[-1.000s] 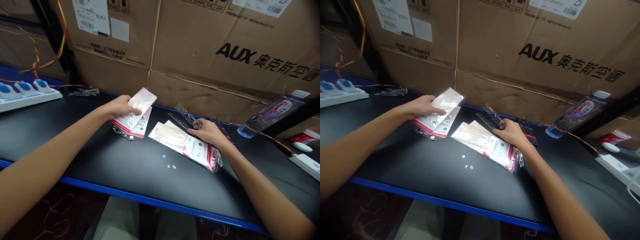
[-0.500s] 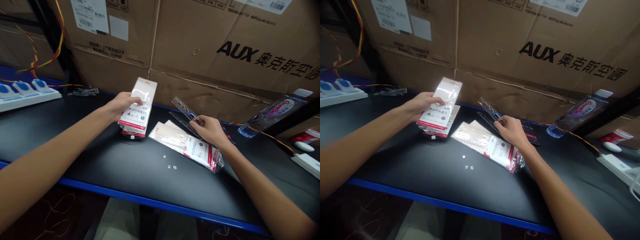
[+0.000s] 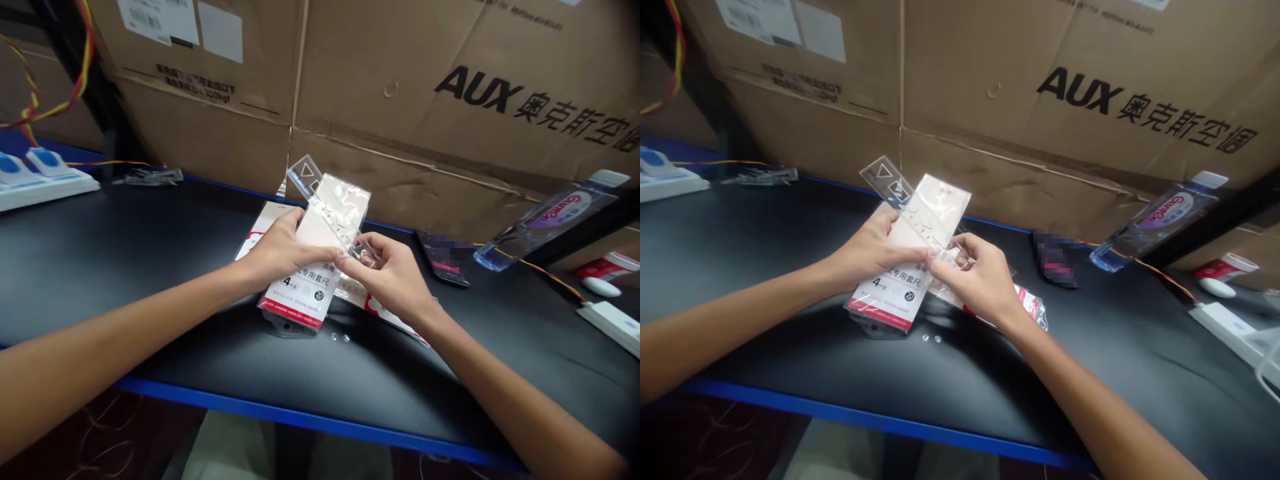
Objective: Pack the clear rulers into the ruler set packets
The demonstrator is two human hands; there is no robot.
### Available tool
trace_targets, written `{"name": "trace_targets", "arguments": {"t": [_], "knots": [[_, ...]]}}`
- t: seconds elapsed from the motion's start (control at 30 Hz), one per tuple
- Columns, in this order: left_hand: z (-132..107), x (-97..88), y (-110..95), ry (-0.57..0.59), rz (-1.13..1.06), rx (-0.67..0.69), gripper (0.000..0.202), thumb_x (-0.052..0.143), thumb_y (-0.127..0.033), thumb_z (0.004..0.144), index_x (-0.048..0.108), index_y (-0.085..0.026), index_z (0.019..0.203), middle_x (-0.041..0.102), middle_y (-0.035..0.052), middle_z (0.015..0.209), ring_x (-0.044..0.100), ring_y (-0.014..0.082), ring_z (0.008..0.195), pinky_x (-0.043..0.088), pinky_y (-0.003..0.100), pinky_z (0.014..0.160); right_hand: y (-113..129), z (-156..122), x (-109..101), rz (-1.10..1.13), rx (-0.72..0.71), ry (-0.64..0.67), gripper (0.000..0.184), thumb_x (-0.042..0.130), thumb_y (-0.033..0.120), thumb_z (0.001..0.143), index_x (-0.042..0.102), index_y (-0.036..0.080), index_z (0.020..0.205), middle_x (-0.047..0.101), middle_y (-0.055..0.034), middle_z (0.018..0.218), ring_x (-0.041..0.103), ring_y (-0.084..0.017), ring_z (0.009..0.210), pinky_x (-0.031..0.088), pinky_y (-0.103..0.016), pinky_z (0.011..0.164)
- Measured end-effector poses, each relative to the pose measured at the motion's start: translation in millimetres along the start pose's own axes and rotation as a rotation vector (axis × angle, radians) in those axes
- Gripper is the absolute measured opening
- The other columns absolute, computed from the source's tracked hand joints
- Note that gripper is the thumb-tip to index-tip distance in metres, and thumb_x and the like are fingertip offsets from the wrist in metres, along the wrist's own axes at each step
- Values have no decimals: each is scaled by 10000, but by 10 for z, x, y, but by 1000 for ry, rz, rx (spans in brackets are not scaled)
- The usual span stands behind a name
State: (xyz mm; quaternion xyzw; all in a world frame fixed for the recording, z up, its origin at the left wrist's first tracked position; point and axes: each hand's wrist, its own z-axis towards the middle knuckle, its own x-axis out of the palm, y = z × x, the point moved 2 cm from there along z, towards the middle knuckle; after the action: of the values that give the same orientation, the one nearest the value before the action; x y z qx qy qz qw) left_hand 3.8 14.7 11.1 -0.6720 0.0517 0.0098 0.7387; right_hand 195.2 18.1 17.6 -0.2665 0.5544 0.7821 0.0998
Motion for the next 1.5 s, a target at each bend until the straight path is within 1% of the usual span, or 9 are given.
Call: {"name": "trace_targets", "arguments": {"t": [0.1,0.2,0.37,0.5,0.73,0.87,1.07,1.27,1.5], "knots": [[0,-3,-35,9,-33,32,497,872,-280,692,626,-187,1113,771,78,1077,756,260,903,625,336,708,-29,22,-54,-94,-46,-127,288,754,364,770,655,217,997,512,31,720,473,-147,650,396,-287,620],[12,-22,-70,-8,-58,64,413,822,-255,743,653,-185,1113,778,68,1063,757,253,894,626,334,716,-67,44,-83,-133,-107,-213,410,734,280,756,605,240,1143,527,32,761,506,-159,683,441,-306,668],[56,-80,-90,-80,-76,73,337,752,-258,808,668,-182,1126,777,61,1018,754,252,904,630,343,744,-83,36,-35,140,-47,-17,535,749,283,785,552,273,1283,572,11,905,535,-138,677,471,-276,583],[113,-171,-110,-148,-131,72,381,712,-199,814,629,-169,1184,771,78,1068,753,255,940,632,352,796,-36,-11,17,217,40,113,472,708,381,865,569,267,1301,615,-23,1012,577,-131,681,476,-257,530],[198,-325,-115,-274,-172,111,367,730,-180,790,618,-164,1139,754,96,1156,750,255,964,638,338,789,17,-103,51,-66,-74,50,243,575,375,974,627,250,1176,643,-13,838,624,-141,606,508,-271,543],[234,-374,-104,-417,-277,121,345,724,-145,781,638,-154,1115,759,104,1115,748,265,958,643,365,791,76,-226,119,4,-47,123,241,575,380,978,588,247,1179,673,-21,889,666,-141,555,539,-264,485],[283,-464,-73,-535,-429,101,291,723,-118,772,664,-139,1056,764,131,1053,753,305,935,647,453,809,54,-271,179,-8,-1,168,222,556,330,983,566,214,1172,695,-21,880,735,-161,620,629,-270,562],[280,-478,-94,-473,-440,120,359,795,-145,741,675,-145,1080,769,128,1063,754,290,917,654,437,787,-1,-221,141,118,39,114,208,571,334,975,580,215,1146,685,-4,838,721,-161,571,592,-258,495],[273,-479,-108,-368,-469,110,351,849,-206,728,700,-142,1039,779,91,947,753,240,769,663,401,704,46,-209,117,418,74,76,247,627,382,946,558,215,1114,639,26,799,640,-118,474,454,-210,395]]}}
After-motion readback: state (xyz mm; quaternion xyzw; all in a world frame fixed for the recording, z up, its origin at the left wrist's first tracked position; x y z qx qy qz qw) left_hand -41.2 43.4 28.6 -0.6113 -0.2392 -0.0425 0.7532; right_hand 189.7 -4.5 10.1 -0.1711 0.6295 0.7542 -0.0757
